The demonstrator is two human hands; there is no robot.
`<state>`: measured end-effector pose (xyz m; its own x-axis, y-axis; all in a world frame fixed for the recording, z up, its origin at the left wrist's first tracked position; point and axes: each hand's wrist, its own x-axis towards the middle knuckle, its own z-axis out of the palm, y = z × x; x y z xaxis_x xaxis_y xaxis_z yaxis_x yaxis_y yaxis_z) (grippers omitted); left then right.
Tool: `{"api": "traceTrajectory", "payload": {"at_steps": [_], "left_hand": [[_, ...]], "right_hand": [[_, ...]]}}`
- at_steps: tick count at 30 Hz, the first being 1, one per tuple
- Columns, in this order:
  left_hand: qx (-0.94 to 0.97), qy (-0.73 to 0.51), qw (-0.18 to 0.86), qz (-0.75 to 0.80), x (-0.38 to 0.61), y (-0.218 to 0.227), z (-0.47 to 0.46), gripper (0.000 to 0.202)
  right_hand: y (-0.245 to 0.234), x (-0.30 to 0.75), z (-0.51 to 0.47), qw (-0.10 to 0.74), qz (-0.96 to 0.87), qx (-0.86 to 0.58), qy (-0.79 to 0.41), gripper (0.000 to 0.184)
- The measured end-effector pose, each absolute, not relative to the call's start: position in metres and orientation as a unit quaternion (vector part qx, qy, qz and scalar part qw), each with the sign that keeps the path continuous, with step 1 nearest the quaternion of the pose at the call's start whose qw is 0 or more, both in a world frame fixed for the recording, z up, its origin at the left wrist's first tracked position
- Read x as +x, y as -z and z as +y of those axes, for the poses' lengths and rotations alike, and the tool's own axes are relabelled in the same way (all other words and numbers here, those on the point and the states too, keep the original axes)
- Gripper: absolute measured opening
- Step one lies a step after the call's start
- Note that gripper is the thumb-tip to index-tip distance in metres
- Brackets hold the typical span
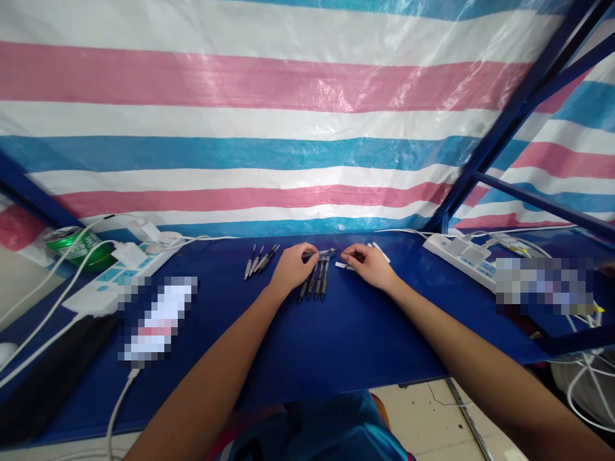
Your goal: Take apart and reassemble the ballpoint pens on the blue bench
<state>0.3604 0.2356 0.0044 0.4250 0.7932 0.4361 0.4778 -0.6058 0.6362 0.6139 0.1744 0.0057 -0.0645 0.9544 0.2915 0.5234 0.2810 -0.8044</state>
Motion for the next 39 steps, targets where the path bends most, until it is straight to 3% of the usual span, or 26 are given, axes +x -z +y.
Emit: {"api": "traceTrajectory", "payload": {"at_steps": [39], "left_hand": [[0.845, -0.340, 0.190, 0.366, 0.3579, -0.0047, 0.2372, 0.017]], "right_hand": [[-0.0109, 0.6106, 0.1693, 0.378, -0.723, -0.526, -0.239, 0.028]]}}
